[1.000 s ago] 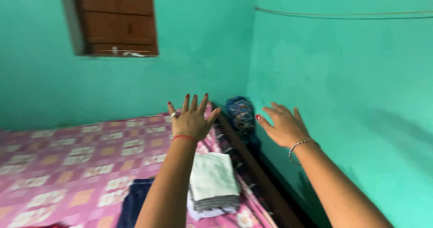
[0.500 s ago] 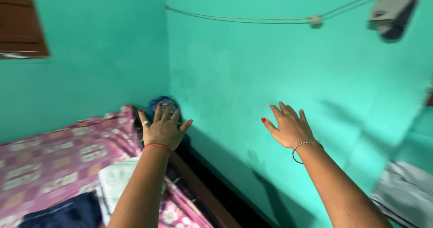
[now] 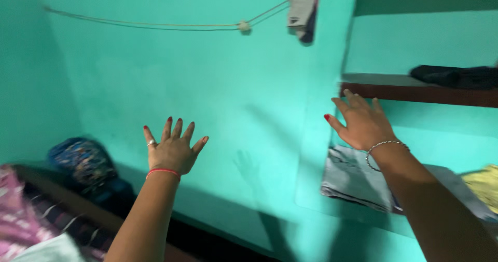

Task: The person takes folded clothes from a wall shelf and places them on a bed. The person handles shirts and pants one at a time, moving them from the shelf to the bed.

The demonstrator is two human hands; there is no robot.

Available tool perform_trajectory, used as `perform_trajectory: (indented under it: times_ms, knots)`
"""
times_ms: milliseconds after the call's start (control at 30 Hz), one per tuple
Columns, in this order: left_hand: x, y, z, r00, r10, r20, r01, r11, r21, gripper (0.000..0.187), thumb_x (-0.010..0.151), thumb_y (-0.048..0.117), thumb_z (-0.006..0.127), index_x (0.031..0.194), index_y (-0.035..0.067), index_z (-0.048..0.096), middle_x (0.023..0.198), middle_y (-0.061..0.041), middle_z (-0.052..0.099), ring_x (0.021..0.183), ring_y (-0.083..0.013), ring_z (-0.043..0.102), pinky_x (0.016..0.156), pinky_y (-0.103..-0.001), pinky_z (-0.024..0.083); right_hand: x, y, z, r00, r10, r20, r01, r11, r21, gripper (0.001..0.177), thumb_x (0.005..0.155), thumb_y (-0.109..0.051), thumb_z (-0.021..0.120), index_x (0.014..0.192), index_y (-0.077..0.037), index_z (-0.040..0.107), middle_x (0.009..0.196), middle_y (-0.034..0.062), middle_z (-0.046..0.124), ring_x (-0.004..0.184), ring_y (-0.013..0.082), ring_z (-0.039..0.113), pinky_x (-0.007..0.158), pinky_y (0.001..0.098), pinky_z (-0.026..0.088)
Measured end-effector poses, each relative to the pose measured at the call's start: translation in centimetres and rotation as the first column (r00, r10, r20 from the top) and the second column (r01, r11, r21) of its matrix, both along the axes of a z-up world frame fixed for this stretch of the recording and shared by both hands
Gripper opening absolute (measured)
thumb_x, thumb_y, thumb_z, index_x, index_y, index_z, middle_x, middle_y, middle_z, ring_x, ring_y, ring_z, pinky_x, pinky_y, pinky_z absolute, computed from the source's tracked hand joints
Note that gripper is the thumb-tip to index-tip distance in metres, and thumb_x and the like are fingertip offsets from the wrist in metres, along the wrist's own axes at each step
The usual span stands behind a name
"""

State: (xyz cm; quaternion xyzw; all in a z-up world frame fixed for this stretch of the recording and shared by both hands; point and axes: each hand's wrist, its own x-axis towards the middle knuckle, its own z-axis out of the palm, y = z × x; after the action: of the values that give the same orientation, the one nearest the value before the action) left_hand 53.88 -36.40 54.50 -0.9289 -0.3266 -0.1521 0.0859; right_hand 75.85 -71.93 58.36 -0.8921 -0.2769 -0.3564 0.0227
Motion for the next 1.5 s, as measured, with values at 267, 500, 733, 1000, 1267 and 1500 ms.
perform_trajectory:
  times_ms: [267,500,733,1000,1267,1500]
  knots:
    - [5.9,-6.1,-0.5,0.99,-0.142,0.008,0.142,0.99,0.0,0.072,0.099,0.07,0.009,0.162,0.036,0.016,0.171,0.006,0.01,0.158,-0.017,-0.002,0.121,-0.067,-0.005,-0.9,-13.2,-0.2,0.979,-0.191,0.072,0.193,0.981,-0.031,0.066,0.099,-0.06,0.041,0.151,-0.019,0.046,0.163,0.014,0.033,0.147,0.0311,0.035,0.119,0.0574,0.025]
    - [12.8,-18.5,0.2,0.943,-0.332,0.032,0.332,0.943,0.02,0.073,0.098,0.07,0.01,0.162,0.035,0.018,0.171,0.006,0.01,0.158,-0.0182,-0.001,0.12,-0.068,-0.004,-1.1,-24.9,0.2,0.929,-0.37,0.016,0.37,0.925,-0.083,0.068,0.098,-0.062,0.037,0.155,-0.024,0.038,0.165,0.0105,0.027,0.15,0.0292,0.03,0.121,0.0551,0.022]
    - [20.0,-33.2,0.7,0.86,-0.499,0.103,0.506,0.862,-0.046,0.073,0.099,0.068,0.012,0.162,0.033,0.017,0.171,0.004,0.007,0.157,-0.0198,-0.003,0.12,-0.069,-0.006,-0.4,-37.1,1.7,0.898,-0.438,-0.042,0.434,0.897,-0.081,0.069,0.098,-0.061,0.038,0.157,-0.024,0.035,0.166,0.0103,0.025,0.151,0.0307,0.028,0.123,0.0533,0.019]
    - [25.0,-45.7,2.5,0.748,-0.653,0.12,0.657,0.754,0.014,0.072,0.099,0.068,0.014,0.162,0.033,0.017,0.17,0.002,0.009,0.158,-0.0215,-0.001,0.121,-0.068,-0.004,1.1,-44.9,4.1,0.88,-0.474,-0.032,0.47,0.879,-0.08,0.068,0.098,-0.055,0.045,0.156,-0.021,0.037,0.164,0.0114,0.029,0.15,0.0312,0.03,0.123,0.0497,0.022]
    - [29.7,-49.9,6.4,0.603,-0.748,0.277,0.759,0.645,0.088,0.074,0.097,0.07,0.022,0.159,0.031,0.026,0.168,0.0,0.017,0.156,-0.022,0.006,0.121,-0.067,-0.001,5.0,-45.4,5.6,0.928,-0.365,0.075,0.37,0.928,-0.054,0.065,0.096,-0.049,0.053,0.152,-0.016,0.042,0.161,0.0144,0.033,0.148,0.0328,0.032,0.118,0.0468,0.029]
    - [36.4,-49.6,10.0,0.563,-0.75,0.347,0.751,0.64,0.165,0.074,0.097,0.07,0.024,0.158,0.03,0.03,0.166,-0.003,0.023,0.156,-0.027,0.009,0.12,-0.068,0.004,8.7,-43.5,7.6,0.929,-0.354,0.11,0.366,0.922,-0.122,0.068,0.093,-0.045,0.06,0.152,-0.016,0.041,0.156,0.0147,0.04,0.142,0.0335,0.042,0.113,0.0462,0.039]
